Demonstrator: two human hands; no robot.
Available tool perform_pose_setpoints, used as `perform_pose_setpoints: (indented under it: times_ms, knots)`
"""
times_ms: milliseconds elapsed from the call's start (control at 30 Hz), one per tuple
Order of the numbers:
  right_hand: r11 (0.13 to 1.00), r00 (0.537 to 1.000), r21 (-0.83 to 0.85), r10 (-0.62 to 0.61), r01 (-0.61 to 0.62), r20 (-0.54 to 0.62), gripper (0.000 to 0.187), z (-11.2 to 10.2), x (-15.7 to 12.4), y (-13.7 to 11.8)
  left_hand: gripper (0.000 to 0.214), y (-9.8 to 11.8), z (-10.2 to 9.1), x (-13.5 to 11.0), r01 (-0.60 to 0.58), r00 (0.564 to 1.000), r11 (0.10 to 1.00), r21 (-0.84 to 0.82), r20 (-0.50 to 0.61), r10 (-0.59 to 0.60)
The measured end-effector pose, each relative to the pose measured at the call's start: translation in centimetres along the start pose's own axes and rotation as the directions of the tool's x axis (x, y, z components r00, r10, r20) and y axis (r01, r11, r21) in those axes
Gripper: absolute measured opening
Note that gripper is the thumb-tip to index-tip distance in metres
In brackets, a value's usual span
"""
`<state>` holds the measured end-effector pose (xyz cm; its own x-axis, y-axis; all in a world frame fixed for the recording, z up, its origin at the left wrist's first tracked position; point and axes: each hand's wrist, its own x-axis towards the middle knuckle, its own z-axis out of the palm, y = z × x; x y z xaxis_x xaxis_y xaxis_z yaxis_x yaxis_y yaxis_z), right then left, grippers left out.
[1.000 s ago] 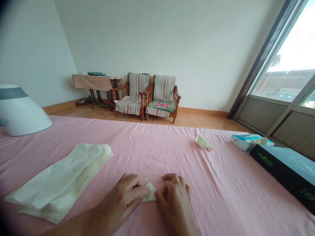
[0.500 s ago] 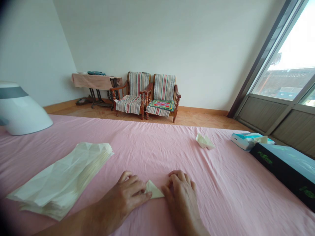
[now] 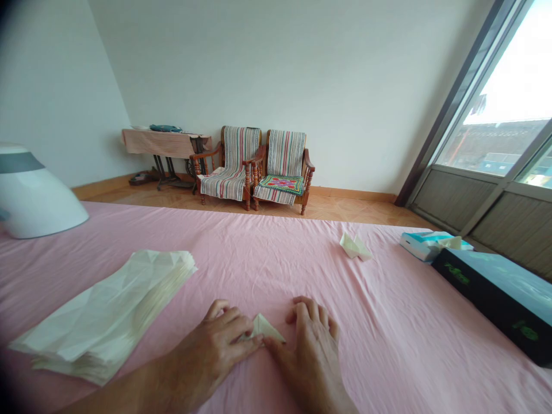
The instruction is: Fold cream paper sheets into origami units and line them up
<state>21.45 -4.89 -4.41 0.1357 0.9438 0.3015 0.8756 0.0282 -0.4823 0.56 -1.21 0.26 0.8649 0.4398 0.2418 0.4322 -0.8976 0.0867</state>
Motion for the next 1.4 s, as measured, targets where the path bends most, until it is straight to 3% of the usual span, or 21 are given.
perform_pose_setpoints:
  times_ms: [233,367,500,700,800,1000,1400]
  knots:
    - [0.999,0.995,0.023,0.034,-0.037,0.096,0.023,-0.2,0.8,1.0,0.028,0.0,-0.1,-0.1,0.011,0.999,1.000,-0.011,0.040,-0.011]
    - [0.998,0.998,0.046,0.032,-0.034,0.052,0.011,-0.6,0.9,0.8,0.024,-0.1,-0.1,-0.1,0.011,0.998,1.000,-0.018,0.062,-0.010]
    - [0.975,0.985,0.159,-0.141,0.155,-0.097,0.024,-1.0,0.2,0.0,0.024,0.0,-0.1,-0.2,0.028,0.998,0.999,-0.017,0.065,-0.027]
    - [0.887,0.895,0.126,-0.445,0.444,-0.017,0.034,-1.5,-1.3,-1.9,0.023,0.0,0.1,-0.2,0.025,0.999,1.000,-0.019,0.040,-0.024]
    - [0.840,0.847,0.114,-0.526,0.531,-0.076,0.034,-1.2,-1.5,-2.1,0.021,-0.1,0.1,-0.4,0.005,0.999,1.000,-0.004,0.045,-0.005]
    - [0.820,0.810,0.053,-0.549,0.569,-0.206,0.028,-0.1,-1.6,-1.9,0.018,-0.2,-0.6,-1.4,-0.035,0.997,0.999,-0.008,0.073,0.035]
    - [0.841,0.822,-0.040,-0.536,0.539,-0.191,0.032,-0.2,-1.6,-1.3,0.028,-0.5,-0.4,-3.0,-0.081,0.995,0.997,-0.011,-0.055,0.080]
